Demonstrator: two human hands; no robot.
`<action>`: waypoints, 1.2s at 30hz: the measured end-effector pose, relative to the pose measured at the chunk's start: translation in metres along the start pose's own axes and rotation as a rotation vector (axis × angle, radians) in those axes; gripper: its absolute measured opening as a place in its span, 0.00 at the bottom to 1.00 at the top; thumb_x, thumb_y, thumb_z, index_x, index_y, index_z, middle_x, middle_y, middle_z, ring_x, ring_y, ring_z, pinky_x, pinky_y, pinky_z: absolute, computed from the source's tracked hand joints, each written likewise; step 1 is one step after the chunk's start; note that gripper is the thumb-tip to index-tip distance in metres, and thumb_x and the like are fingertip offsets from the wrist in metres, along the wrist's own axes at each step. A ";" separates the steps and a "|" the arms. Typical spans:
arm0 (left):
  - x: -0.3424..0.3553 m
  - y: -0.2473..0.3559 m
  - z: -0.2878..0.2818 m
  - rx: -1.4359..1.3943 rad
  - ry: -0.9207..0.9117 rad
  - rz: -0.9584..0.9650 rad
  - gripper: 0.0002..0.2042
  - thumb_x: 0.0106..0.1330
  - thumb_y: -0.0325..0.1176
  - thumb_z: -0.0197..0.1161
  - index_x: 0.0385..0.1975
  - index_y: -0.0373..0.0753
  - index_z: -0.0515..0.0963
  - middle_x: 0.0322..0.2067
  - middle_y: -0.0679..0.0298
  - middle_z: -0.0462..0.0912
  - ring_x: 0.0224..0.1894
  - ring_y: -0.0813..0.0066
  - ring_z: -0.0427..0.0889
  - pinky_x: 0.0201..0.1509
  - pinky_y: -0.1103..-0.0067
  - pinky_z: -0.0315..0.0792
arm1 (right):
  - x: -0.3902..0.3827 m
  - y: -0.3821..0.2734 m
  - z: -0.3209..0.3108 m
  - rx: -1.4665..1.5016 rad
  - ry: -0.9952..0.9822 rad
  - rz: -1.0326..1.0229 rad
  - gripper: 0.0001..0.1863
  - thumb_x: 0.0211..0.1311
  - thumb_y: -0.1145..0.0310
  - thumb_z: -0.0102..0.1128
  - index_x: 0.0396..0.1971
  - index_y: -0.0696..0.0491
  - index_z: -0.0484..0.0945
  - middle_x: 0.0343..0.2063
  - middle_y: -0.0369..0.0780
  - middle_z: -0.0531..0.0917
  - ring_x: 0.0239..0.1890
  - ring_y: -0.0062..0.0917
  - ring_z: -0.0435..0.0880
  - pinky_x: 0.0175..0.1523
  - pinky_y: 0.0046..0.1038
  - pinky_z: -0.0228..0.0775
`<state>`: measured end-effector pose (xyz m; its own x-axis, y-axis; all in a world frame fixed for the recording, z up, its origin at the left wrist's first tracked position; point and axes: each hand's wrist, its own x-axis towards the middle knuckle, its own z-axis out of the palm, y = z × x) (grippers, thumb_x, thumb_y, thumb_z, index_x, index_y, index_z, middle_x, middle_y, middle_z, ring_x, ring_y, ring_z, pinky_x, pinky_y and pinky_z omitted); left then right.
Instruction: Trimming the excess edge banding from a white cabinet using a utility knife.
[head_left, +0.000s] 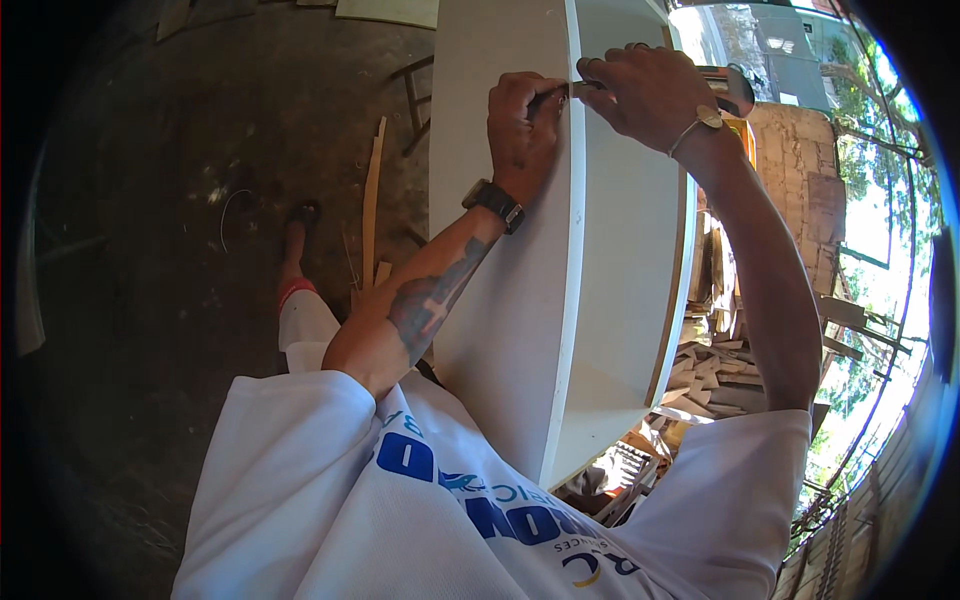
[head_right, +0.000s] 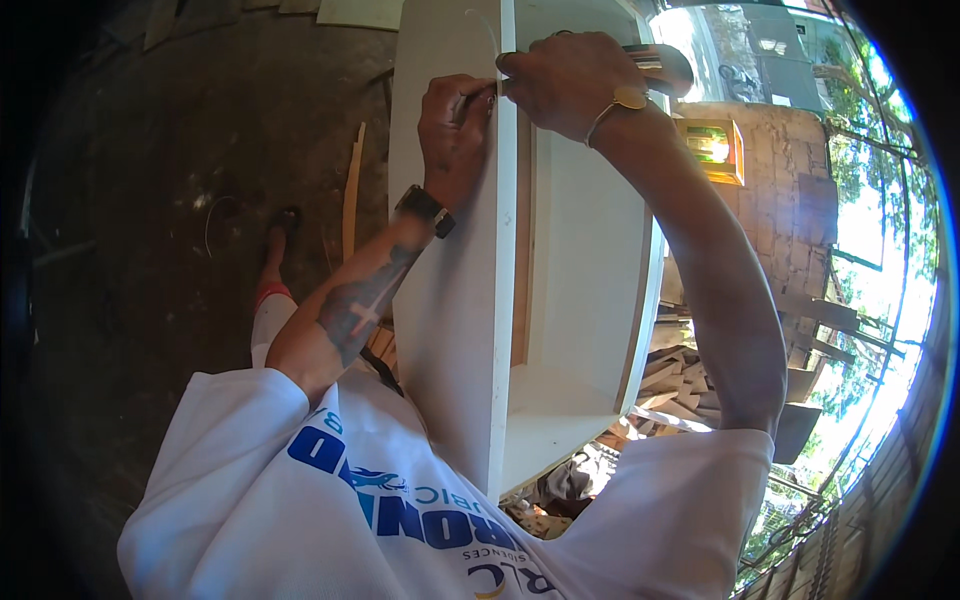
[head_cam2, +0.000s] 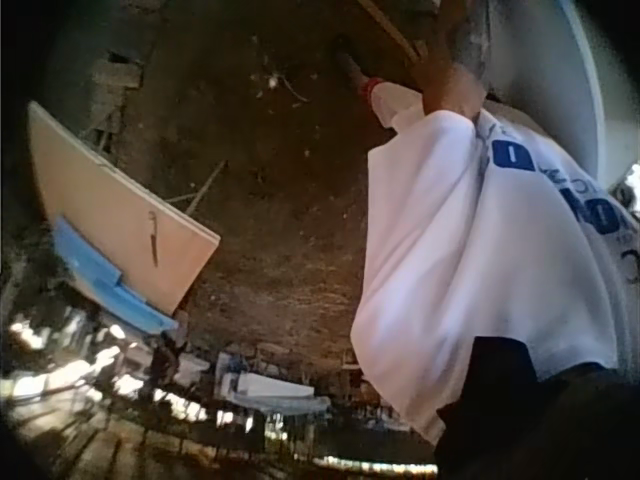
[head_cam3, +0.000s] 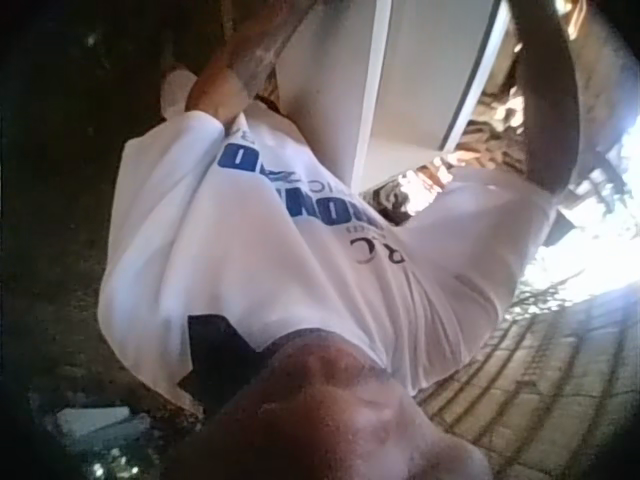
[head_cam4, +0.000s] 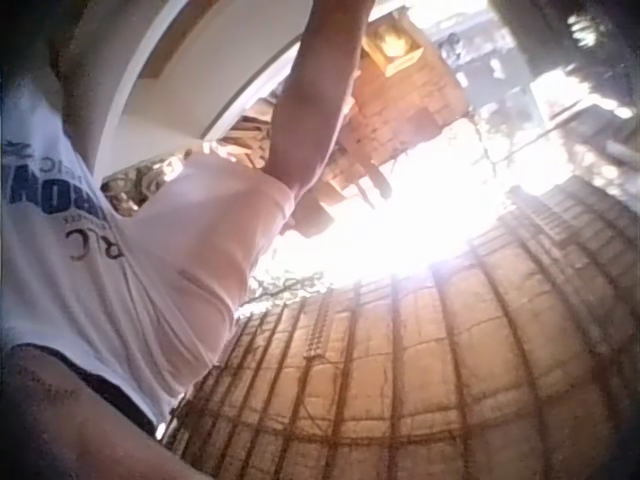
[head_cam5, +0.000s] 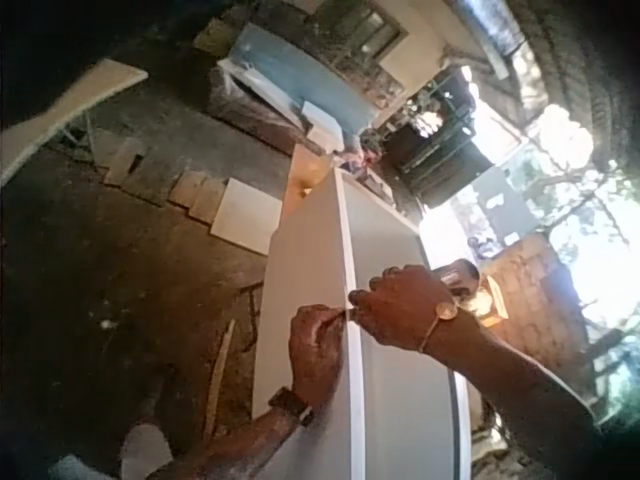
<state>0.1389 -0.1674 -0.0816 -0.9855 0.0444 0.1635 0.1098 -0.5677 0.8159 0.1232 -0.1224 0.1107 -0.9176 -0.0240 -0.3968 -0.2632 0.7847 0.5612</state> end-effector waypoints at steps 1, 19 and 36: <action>-0.001 0.001 -0.001 -0.003 0.001 0.002 0.05 0.61 0.23 0.64 0.36 0.38 0.81 0.39 0.61 0.79 0.44 0.63 0.75 0.48 0.70 0.71 | -0.002 -0.002 0.000 -0.003 0.011 0.001 0.12 0.66 0.58 0.58 0.42 0.46 0.82 0.31 0.41 0.86 0.39 0.37 0.87 0.43 0.40 0.78; -0.022 0.016 -0.011 0.064 -0.027 0.029 0.06 0.61 0.22 0.63 0.37 0.38 0.81 0.40 0.60 0.78 0.45 0.64 0.76 0.47 0.72 0.73 | -0.025 -0.013 0.011 -0.032 0.143 -0.063 0.14 0.68 0.54 0.58 0.43 0.47 0.83 0.29 0.37 0.82 0.37 0.31 0.84 0.44 0.35 0.75; -0.028 0.017 -0.015 0.090 -0.041 0.046 0.06 0.63 0.22 0.62 0.38 0.38 0.81 0.40 0.60 0.78 0.44 0.65 0.76 0.47 0.73 0.73 | -0.023 -0.018 -0.002 -0.061 -0.036 -0.038 0.14 0.67 0.55 0.59 0.45 0.47 0.82 0.29 0.38 0.83 0.38 0.32 0.85 0.43 0.37 0.77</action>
<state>0.1660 -0.1901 -0.0805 -0.9732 0.0548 0.2232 0.1678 -0.4939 0.8532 0.1481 -0.1376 0.1107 -0.8955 -0.0300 -0.4441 -0.3164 0.7447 0.5877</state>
